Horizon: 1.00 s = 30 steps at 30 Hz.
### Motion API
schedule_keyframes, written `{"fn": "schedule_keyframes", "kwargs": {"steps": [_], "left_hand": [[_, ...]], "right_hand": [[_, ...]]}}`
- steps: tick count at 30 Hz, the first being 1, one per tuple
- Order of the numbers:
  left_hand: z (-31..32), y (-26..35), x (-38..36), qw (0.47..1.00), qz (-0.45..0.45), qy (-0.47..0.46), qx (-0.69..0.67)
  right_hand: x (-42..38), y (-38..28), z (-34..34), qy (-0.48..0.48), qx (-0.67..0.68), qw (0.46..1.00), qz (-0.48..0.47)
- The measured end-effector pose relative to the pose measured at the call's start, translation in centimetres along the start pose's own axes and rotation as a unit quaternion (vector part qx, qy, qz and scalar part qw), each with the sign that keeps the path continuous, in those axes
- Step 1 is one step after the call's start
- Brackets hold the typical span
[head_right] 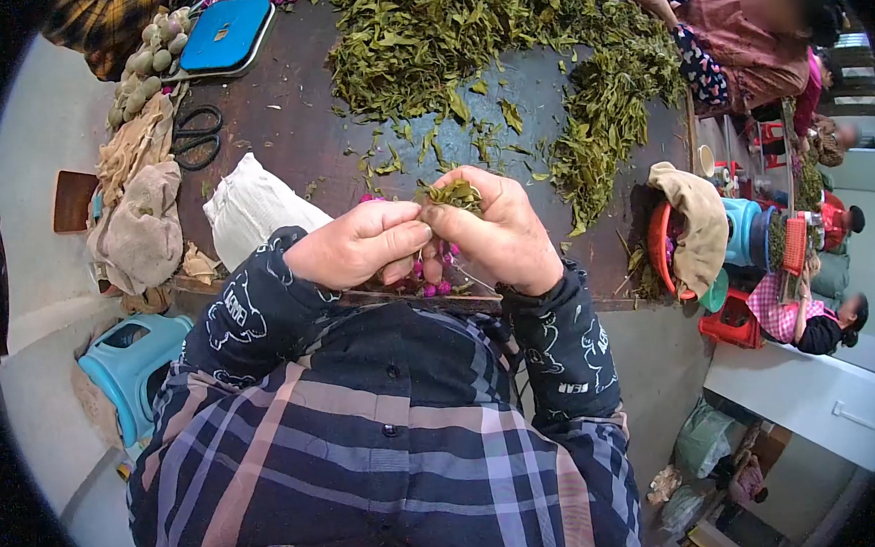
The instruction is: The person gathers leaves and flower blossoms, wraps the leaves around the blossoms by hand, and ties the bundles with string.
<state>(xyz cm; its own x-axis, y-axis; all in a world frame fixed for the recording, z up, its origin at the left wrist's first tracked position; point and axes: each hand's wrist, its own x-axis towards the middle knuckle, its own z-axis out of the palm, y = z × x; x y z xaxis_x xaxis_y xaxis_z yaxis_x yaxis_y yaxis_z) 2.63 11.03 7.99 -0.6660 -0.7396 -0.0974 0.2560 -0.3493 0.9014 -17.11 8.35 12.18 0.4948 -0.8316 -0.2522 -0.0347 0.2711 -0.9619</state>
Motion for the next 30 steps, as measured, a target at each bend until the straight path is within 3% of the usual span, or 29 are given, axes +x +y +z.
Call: {"fn": "schedule_keyframes", "kwargs": {"steps": [2, 3, 4, 5, 7, 13, 17, 19, 22, 24, 25, 27, 30], "left_hand": [[0.1, 0.8, -0.2, 0.981, 0.016, 0.025, 0.192], [0.1, 0.6, -0.1, 0.981, 0.016, 0.025, 0.192], [0.2, -0.1, 0.2, 0.937, 0.086, 0.05, 0.334], [0.2, -0.9, 0.5, 0.867, 0.155, 0.074, 0.467], [0.1, -2.3, 1.1, 0.659, 0.278, 0.114, 0.69], [-1.2, -3.1, 1.7, 0.689, 0.287, 0.105, 0.657], [-3.7, -2.1, 1.3, 0.672, 0.229, 0.089, 0.699], [-5.0, -2.0, 1.1, 0.66, 0.237, 0.083, 0.708], [-6.1, -2.0, 1.4, 0.627, 0.271, 0.058, 0.728], [-5.2, -1.4, 1.5, 0.634, 0.259, 0.035, 0.728], [-4.5, -0.8, 1.5, 0.639, 0.244, 0.016, 0.729], [-3.0, -0.1, 1.4, 0.649, 0.214, -0.023, 0.73], [-1.2, 0.1, 0.9, 0.689, 0.241, -0.064, 0.68]], "right_hand": [[0.1, 1.1, -0.2, 0.035, 0.029, 0.999, 0.0], [0.1, 1.5, -0.3, 0.035, 0.029, 0.999, -0.001], [0.1, 1.9, -0.6, 0.035, 0.055, 0.998, 0.013], [0.1, 2.2, -0.9, 0.033, 0.08, 0.996, 0.027], [0.1, 2.5, -1.3, 0.033, 0.129, 0.99, 0.054], [-0.4, 1.9, -1.0, 0.048, 0.157, 0.983, 0.08], [-1.8, 1.5, -3.5, 0.089, -0.14, 0.985, 0.038], [-2.5, 1.7, -6.6, 0.038, -0.289, 0.956, 0.03], [-3.1, -2.5, -6.6, -0.012, -0.313, 0.944, 0.104], [-2.4, -3.9, -6.1, -0.04, -0.406, 0.913, -0.024], [-1.7, -4.9, -5.5, -0.035, -0.404, 0.914, -0.023], [0.2, -6.4, -4.1, -0.103, -0.414, 0.896, -0.122], [3.2, -4.5, -3.5, -0.089, -0.35, 0.923, -0.129]]}}
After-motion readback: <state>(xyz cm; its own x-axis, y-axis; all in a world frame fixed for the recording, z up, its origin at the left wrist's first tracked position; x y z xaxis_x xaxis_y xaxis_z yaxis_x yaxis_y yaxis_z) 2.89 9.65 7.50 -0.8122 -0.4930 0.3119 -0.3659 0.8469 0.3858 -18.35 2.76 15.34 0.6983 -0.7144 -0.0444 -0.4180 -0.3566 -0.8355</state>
